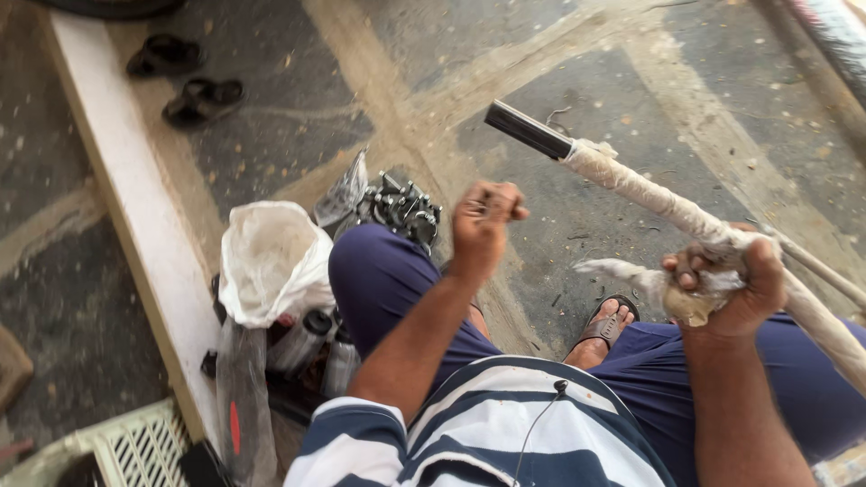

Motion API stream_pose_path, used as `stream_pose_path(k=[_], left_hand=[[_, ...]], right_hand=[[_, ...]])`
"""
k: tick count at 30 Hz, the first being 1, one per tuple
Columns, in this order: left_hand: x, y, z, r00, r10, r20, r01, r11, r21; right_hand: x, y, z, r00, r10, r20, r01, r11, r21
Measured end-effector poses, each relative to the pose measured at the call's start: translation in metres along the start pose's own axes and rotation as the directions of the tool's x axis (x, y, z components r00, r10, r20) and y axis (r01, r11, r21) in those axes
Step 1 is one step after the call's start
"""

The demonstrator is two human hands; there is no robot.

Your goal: The person unwraps a bicycle seat post and a handlebar stem from plastic packaging. They then insert the seat post into the wrapped handlebar stem and adjust the components together.

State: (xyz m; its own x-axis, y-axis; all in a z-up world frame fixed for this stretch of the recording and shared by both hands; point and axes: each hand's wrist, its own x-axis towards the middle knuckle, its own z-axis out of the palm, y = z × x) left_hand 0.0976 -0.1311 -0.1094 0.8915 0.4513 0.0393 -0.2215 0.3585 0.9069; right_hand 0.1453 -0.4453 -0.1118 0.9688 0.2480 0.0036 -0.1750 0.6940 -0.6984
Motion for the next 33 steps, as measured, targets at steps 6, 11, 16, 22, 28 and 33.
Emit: stream_pose_path(k=[6, 11, 16, 22, 28, 33], left_hand=[[0.002, 0.074, -0.187, 0.851, 0.510, -0.129, -0.219, 0.566, 0.794], [-0.032, 0.121, -0.356, 0.884, 0.206, -0.419, 0.457, -0.198, 0.867], [-0.050, 0.135, -0.318, 0.871, 0.471, -0.139, 0.307, -0.303, 0.902], [-0.005, 0.117, -0.130, 0.676, 0.444, 0.589, -0.688, 0.094, 0.719], [0.030, 0.093, -0.044, 0.757, -0.176, 0.629, -0.641, -0.019, 0.767], [0.013, 0.101, -0.008, 0.436, -0.575, 0.692, -0.563, 0.426, 0.708]], right_hand=[[-0.006, 0.004, -0.006, 0.999, -0.046, 0.021, 0.050, 0.971, -0.232], [-0.009, 0.008, 0.004, 0.998, -0.031, 0.056, 0.047, 0.943, -0.328], [-0.011, 0.010, 0.021, 0.995, -0.015, 0.097, 0.045, 0.948, -0.316], [-0.015, 0.013, 0.063, 0.992, 0.091, 0.083, -0.068, 0.965, -0.255], [-0.045, -0.031, 0.099, 0.996, 0.025, 0.085, 0.033, 0.784, -0.620], [-0.051, -0.070, 0.133, 0.776, -0.102, 0.622, 0.630, 0.162, -0.760]])
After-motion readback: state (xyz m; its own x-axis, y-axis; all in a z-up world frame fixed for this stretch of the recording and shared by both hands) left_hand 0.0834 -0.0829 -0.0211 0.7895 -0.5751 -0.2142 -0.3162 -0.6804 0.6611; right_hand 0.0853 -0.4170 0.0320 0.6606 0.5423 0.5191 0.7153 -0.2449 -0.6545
